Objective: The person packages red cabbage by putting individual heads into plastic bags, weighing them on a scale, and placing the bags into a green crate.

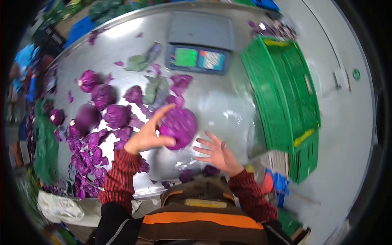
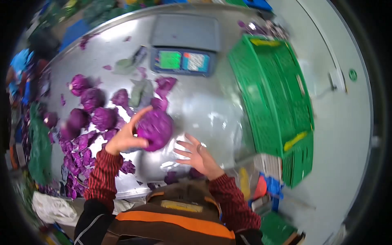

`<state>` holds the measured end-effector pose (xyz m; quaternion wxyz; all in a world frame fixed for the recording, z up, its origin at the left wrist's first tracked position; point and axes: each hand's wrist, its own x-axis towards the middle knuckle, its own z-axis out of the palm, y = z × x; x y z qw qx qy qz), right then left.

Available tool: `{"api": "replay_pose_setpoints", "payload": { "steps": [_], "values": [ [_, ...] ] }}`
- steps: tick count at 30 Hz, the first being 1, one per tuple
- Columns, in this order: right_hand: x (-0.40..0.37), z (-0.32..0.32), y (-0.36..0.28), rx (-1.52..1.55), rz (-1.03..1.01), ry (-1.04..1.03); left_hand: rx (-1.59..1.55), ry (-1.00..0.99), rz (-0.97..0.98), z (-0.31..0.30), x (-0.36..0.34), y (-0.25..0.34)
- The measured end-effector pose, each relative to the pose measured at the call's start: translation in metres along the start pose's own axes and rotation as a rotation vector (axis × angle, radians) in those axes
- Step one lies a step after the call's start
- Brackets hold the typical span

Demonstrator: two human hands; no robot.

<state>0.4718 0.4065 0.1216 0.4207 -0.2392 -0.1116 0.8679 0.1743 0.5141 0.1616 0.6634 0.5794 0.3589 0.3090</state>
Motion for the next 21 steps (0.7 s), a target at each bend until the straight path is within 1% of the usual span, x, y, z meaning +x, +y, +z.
{"api": "replay_pose_setpoints", "payload": {
  "steps": [2, 3, 4, 6, 7, 9, 10, 12, 13, 14, 15, 16, 17, 18, 19, 20, 21],
  "values": [
    [-0.027, -0.016, 0.013, 0.147, -0.041, 0.027, -0.19, -0.209, -0.177, 0.048, -0.01, -0.01],
    [-0.048, -0.034, 0.021, 0.047, -0.016, 0.111, -0.217, -0.185, -0.186, 0.071, -0.012, -0.037],
    [-0.074, -0.029, 0.019, 0.012, 0.063, 0.288, -0.026, -0.109, -0.147, 0.09, -0.01, -0.065],
    [-0.119, -0.061, 0.028, -0.05, 0.072, 0.151, 0.291, -0.036, -0.307, 0.12, -0.006, -0.101],
    [-0.14, -0.074, 0.032, -0.039, 0.069, 0.158, 0.292, -0.046, -0.317, 0.13, -0.002, -0.117],
    [-0.176, -0.09, 0.044, 0.073, 0.072, 0.373, 0.838, -0.072, 0.143, 0.141, 0.01, -0.15],
    [-0.189, -0.087, 0.04, 0.174, -0.022, 0.29, 0.884, -0.057, 0.148, 0.141, 0.017, -0.176],
    [-0.199, -0.082, 0.025, -0.055, -0.046, 0.373, 0.954, 0.066, 0.121, 0.145, 0.035, -0.178],
    [-0.206, -0.096, 0.021, -0.127, -0.002, 0.332, 0.959, 0.086, 0.124, 0.147, 0.045, -0.173],
    [-0.209, -0.092, 0.013, -0.074, 0.017, 0.241, 0.962, 0.105, 0.123, 0.15, 0.052, -0.17],
    [-0.216, -0.09, 0.009, -0.134, 0.024, 0.207, 0.953, 0.126, 0.186, 0.15, 0.057, -0.165],
    [-0.222, -0.091, 0.004, -0.198, 0.033, 0.172, 0.958, 0.123, 0.189, 0.151, 0.056, -0.159],
    [-0.229, -0.095, 0.0, -0.196, 0.028, 0.169, 0.896, 0.159, 0.223, 0.15, 0.053, -0.153],
    [-0.237, -0.099, -0.002, -0.268, 0.09, 0.165, 0.833, 0.191, 0.254, 0.15, 0.048, -0.147],
    [-0.244, -0.102, -0.002, -0.338, 0.154, 0.161, 0.808, 0.183, 0.248, 0.157, 0.039, -0.133],
    [-0.249, -0.103, -0.002, -0.332, 0.152, 0.16, 0.812, 0.177, 0.246, 0.167, 0.029, -0.136],
    [-0.253, -0.103, -0.002, -0.373, 0.177, 0.163, 0.795, 0.133, 0.175, 0.176, 0.02, -0.141]
  ]
}}
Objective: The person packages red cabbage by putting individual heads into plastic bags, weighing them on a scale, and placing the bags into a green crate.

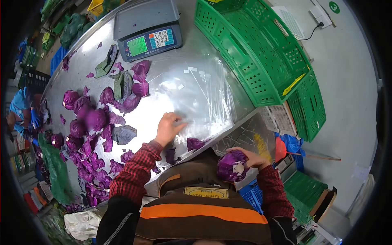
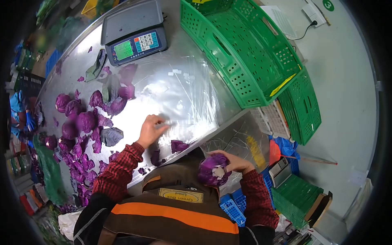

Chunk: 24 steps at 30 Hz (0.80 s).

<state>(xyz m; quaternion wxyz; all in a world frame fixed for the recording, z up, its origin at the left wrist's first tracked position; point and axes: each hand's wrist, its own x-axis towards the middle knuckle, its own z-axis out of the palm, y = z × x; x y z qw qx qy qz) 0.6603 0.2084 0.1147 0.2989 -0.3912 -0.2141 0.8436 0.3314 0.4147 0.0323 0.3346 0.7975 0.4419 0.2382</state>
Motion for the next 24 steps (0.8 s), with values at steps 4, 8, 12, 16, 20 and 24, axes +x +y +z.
{"api": "replay_pose_setpoints", "payload": {
  "steps": [4, 8, 12, 16, 20, 24],
  "values": [
    [-0.007, 0.002, 0.004, 0.036, 0.03, 0.031, -0.007, -0.094, -0.055, 0.025, -0.018, -0.011],
    [0.005, 0.005, 0.016, 0.314, -0.073, 0.076, 0.012, -0.052, -0.065, 0.029, -0.021, -0.015],
    [0.076, 0.007, 0.028, 0.369, -0.248, 0.158, 0.033, 0.107, -0.006, 0.031, -0.021, -0.007],
    [0.161, 0.028, 0.024, 0.573, -0.349, 0.072, -0.36, 0.217, -0.238, 0.007, -0.011, 0.037],
    [0.182, 0.04, 0.018, 0.424, -0.334, 0.296, -0.584, 0.258, -0.311, 0.007, -0.01, 0.048],
    [0.173, 0.047, 0.01, 0.519, -0.335, 0.2, -0.489, 0.365, -0.294, -0.004, -0.01, 0.051]
  ]
}}
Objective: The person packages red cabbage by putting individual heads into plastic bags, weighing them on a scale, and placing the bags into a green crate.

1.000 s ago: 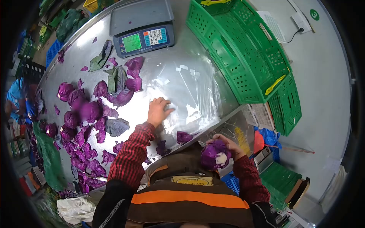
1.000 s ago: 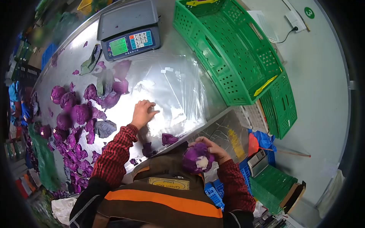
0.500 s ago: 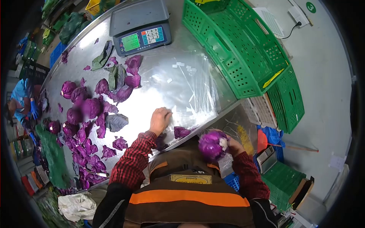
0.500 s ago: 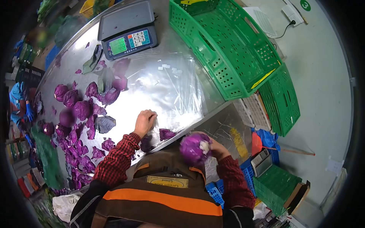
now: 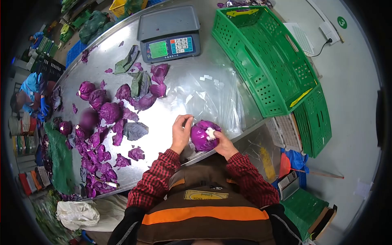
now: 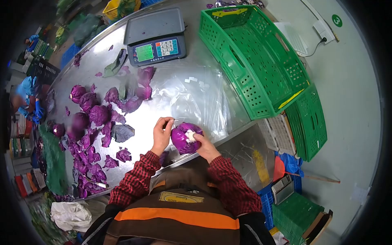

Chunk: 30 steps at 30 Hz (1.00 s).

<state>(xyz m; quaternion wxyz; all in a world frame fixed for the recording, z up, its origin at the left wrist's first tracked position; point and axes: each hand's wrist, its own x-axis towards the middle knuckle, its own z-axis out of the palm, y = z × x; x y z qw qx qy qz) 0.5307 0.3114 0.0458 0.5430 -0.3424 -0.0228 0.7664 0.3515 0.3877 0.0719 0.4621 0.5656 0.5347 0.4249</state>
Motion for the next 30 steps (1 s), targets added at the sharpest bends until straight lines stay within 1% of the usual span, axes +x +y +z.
{"api": "replay_pose_setpoints", "payload": {
  "steps": [1, 2, 3, 5, 6, 7, 9, 10, 11, 13, 14, 15, 17, 18, 19, 21, 22, 23, 24, 25, 26, 27, 29, 30],
  "values": [
    [0.0, 0.0, -0.003, 0.122, 0.092, -0.071, 0.063, -0.022, 0.016, -0.007, 0.0, 0.001],
    [0.004, 0.001, -0.002, 0.186, 0.109, -0.006, 0.126, -0.045, 0.03, -0.011, -0.001, 0.003],
    [0.009, 0.003, 0.001, 0.179, 0.111, -0.01, 0.123, -0.039, 0.032, -0.011, -0.003, 0.004],
    [0.016, 0.014, 0.009, -0.009, -0.093, 0.206, -0.033, -0.11, -0.001, -0.01, -0.007, 0.006],
    [0.016, 0.019, 0.012, -0.057, -0.135, 0.226, -0.041, -0.065, -0.016, -0.007, -0.005, 0.008],
    [0.018, 0.02, 0.017, -0.059, -0.134, 0.22, -0.039, -0.06, -0.012, -0.004, -0.007, 0.012],
    [0.025, 0.014, 0.028, -0.123, -0.213, 0.325, 0.081, -0.23, 0.274, 0.001, -0.016, 0.026],
    [0.033, 0.014, 0.028, 0.015, -0.19, 0.302, 0.148, -0.357, 0.479, -0.005, -0.017, 0.043],
    [0.034, 0.012, 0.026, 0.007, -0.187, 0.297, 0.147, -0.347, 0.48, -0.009, -0.018, 0.037],
    [0.035, 0.023, 0.022, 0.151, -0.073, 0.335, 0.359, -0.069, 0.284, -0.02, -0.016, 0.017],
    [0.027, 0.047, 0.015, 0.171, -0.037, 0.336, 0.399, 0.034, 0.262, -0.023, -0.014, 0.015],
    [0.031, 0.051, 0.018, 0.17, -0.032, 0.329, 0.404, 0.041, 0.263, -0.022, -0.018, 0.015],
    [0.04, 0.051, 0.023, 0.23, -0.015, 0.292, 0.157, -0.302, 0.616, -0.009, -0.031, 0.032],
    [0.041, 0.05, 0.028, 0.225, -0.001, 0.29, 0.164, -0.399, 0.641, -0.004, -0.034, 0.043],
    [0.042, 0.05, 0.032, 0.214, -0.03, 0.268, 0.173, -0.387, 0.636, -0.002, -0.035, 0.04],
    [0.051, 0.051, 0.04, 0.204, -0.102, 0.214, 0.03, 0.111, 0.074, -0.001, -0.029, 0.026],
    [0.053, 0.053, 0.044, 0.205, -0.004, 0.289, 0.044, 0.058, 0.121, 0.001, -0.034, 0.022],
    [0.044, 0.053, 0.043, 0.245, 0.137, 0.044, 0.266, -0.29, 0.413, -0.002, -0.049, 0.012],
    [0.045, 0.061, 0.049, 0.082, -0.002, 0.08, 0.386, -0.481, 0.554, -0.014, -0.049, 0.046],
    [0.047, 0.066, 0.058, -0.075, -0.148, 0.106, 0.294, -0.389, 0.54, -0.024, -0.055, 0.047],
    [0.049, 0.063, 0.062, 0.078, -0.073, 0.059, 0.255, -0.162, 0.506, -0.032, -0.061, 0.025],
    [0.056, 0.059, 0.063, 0.227, 0.009, 0.022, 0.465, 0.044, 0.386, -0.047, -0.07, 0.02],
    [0.054, 0.081, 0.067, 0.252, 0.147, 0.22, 0.462, 0.337, -0.044, -0.037, -0.083, 0.0],
    [0.062, 0.063, 0.08, 0.238, 0.158, 0.21, 0.264, 0.171, -0.086, -0.035, -0.081, -0.033]
  ]
}}
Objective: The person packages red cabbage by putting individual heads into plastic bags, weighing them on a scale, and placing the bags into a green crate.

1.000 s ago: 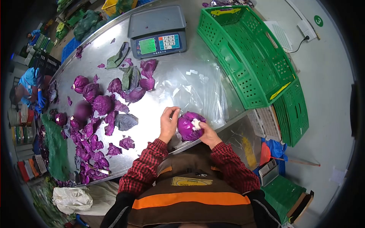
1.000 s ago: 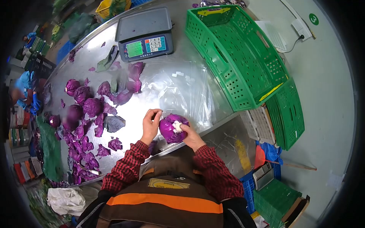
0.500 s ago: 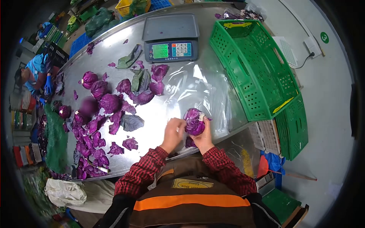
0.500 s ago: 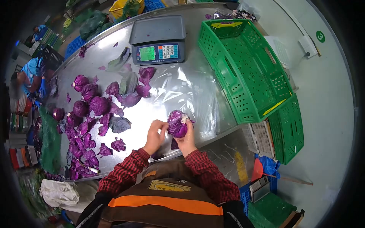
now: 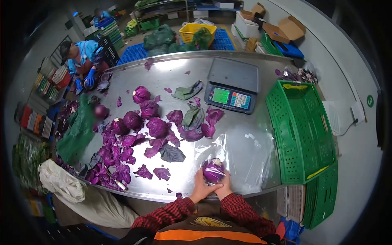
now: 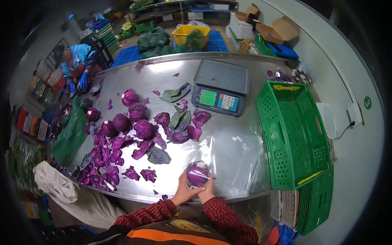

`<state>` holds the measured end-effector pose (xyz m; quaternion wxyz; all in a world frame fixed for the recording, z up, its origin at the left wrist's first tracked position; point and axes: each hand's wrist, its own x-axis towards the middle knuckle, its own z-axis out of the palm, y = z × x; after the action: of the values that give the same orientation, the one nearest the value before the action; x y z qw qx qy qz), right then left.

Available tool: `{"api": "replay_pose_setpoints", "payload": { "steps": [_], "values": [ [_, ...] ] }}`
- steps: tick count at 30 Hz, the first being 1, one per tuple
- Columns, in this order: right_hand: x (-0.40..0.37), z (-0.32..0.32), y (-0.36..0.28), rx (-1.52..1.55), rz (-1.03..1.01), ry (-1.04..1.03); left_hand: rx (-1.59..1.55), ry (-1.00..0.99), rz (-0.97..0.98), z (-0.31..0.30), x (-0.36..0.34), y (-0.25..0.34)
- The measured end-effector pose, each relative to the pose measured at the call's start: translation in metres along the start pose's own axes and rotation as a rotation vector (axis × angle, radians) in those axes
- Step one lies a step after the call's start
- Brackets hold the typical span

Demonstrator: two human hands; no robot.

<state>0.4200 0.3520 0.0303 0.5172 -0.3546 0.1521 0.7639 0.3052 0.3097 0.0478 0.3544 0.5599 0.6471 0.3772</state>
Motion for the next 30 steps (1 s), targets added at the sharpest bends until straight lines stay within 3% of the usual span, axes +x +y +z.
{"api": "replay_pose_setpoints", "payload": {
  "steps": [1, 2, 3, 5, 7, 8, 10, 11, 13, 15, 16, 18, 19, 20, 21, 22, 24, 26, 27, 29, 30],
  "values": [
    [0.029, -0.034, 0.004, -0.108, 0.047, 0.126, -0.005, 0.019, -0.004, 0.006, 0.003, -0.012],
    [0.046, -0.05, 0.003, -0.212, 0.089, 0.25, -0.052, 0.093, -0.151, 0.01, 0.006, -0.019],
    [0.032, -0.039, -0.003, -0.22, 0.089, 0.236, -0.098, 0.167, -0.288, 0.008, 0.012, -0.023],
    [-0.018, -0.001, -0.024, -0.872, 0.078, 0.206, -0.096, 0.162, -0.259, -0.003, 0.017, -0.028],
    [-0.025, -0.02, -0.045, -1.462, -0.248, 0.157, -0.209, 0.148, -0.225, -0.012, 0.017, -0.033],
    [-0.03, -0.011, -0.048, -1.468, -0.257, 0.147, -0.301, 0.193, -0.21, -0.013, 0.017, -0.039],
    [-0.047, 0.007, -0.056, -1.932, -0.989, 0.165, -0.31, 0.212, -0.271, -0.022, 0.015, -0.044],
    [-0.05, 0.023, -0.058, -1.933, -0.997, 0.159, -0.314, 0.22, -0.344, -0.024, 0.013, -0.045],
    [-0.05, 0.054, -0.059, -2.126, -1.542, 0.197, -0.169, 0.345, -0.314, -0.024, 0.013, -0.05],
    [-0.035, 0.058, -0.064, -2.117, -1.501, 0.149, -0.246, -0.06, -0.781, -0.052, 0.018, -0.024],
    [-0.024, 0.059, -0.068, -2.109, -1.449, 0.112, -0.138, 0.006, -0.585, -0.052, 0.014, -0.025],
    [-0.003, 0.054, -0.082, -2.077, -1.218, -0.038, 0.131, 0.149, -0.285, -0.028, 0.017, -0.08],
    [0.019, 0.04, -0.096, -2.058, -1.115, -0.195, 0.138, 0.042, -0.313, -0.033, 0.024, -0.081],
    [0.033, 0.033, -0.105, -2.152, -1.004, -0.191, 0.046, -0.026, -0.376, -0.051, 0.032, -0.048],
    [0.004, 0.069, -0.106, -1.978, -0.995, -0.253, 0.025, 0.055, -0.274, -0.059, 0.043, -0.04],
    [-0.022, 0.091, -0.101, -1.835, -0.999, -0.248, -0.509, 0.028, -0.355, -0.079, 0.047, 0.007],
    [-0.048, 0.112, -0.109, -1.703, -1.026, -0.234, -0.655, -0.021, -0.392, -0.114, 0.052, 0.049],
    [-0.062, 0.118, -0.119, -1.483, -0.528, -0.092, -0.635, -0.137, -0.476, -0.128, 0.059, 0.041],
    [-0.07, 0.118, -0.124, -1.491, -0.525, -0.091, -0.614, -0.156, -0.501, -0.13, 0.059, 0.039],
    [-0.089, 0.113, -0.134, -1.718, -0.713, -0.02, -0.605, -0.26, -0.518, -0.132, 0.046, 0.057],
    [-0.099, 0.109, -0.141, -1.734, -0.684, -0.014, -0.631, -0.312, -0.569, -0.13, 0.036, 0.054]
  ]
}}
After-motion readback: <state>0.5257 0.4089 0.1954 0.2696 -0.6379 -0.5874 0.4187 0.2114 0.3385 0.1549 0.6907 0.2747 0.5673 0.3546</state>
